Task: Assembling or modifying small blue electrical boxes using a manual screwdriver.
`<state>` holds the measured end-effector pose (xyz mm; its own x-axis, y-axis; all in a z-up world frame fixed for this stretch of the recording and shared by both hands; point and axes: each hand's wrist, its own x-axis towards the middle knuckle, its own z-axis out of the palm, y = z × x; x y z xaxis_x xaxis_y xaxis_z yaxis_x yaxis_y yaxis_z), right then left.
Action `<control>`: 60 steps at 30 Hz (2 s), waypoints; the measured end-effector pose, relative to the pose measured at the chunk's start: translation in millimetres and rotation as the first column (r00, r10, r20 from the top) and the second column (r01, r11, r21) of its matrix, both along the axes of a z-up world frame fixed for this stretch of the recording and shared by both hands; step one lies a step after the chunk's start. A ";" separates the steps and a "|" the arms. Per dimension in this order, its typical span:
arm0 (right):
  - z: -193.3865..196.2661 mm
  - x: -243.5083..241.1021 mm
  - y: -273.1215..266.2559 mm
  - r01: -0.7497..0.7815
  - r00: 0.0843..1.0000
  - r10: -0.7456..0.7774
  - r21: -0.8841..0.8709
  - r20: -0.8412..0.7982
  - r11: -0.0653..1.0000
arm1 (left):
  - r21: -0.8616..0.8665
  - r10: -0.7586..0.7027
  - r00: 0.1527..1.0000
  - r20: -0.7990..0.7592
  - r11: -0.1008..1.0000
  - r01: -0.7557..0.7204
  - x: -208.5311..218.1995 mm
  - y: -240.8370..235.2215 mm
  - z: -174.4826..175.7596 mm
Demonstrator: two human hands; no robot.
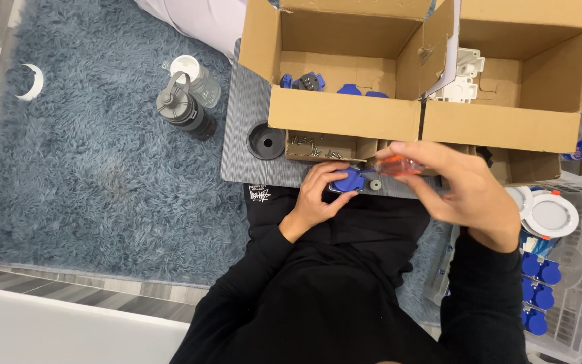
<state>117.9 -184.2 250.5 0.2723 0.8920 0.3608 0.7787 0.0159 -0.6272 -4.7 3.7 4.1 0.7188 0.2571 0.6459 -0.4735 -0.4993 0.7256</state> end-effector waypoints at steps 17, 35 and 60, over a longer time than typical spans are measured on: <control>-69.4 18.8 4.0 0.222 0.871 -0.341 0.336 0.354 0.915 | -0.098 0.038 0.997 0.064 0.995 -0.032 5.4 -1.8 2.8; -62.5 6.1 -17.0 0.226 0.937 -0.301 0.347 0.177 0.910 | -0.018 -0.032 0.999 -0.036 0.999 0.031 -1.7 1.5 5.5; -105.2 22.0 4.5 0.102 0.977 -0.144 0.251 0.154 0.963 | -0.483 -0.888 -0.173 -0.427 0.062 0.874 -23.2 -144.7 77.4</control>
<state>139.9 -179.7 145.3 0.2907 0.7364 0.6109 0.8786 0.0472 -0.4751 -27.9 -140.9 81.6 0.3942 -0.9168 0.0633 -0.0242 0.0585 0.9980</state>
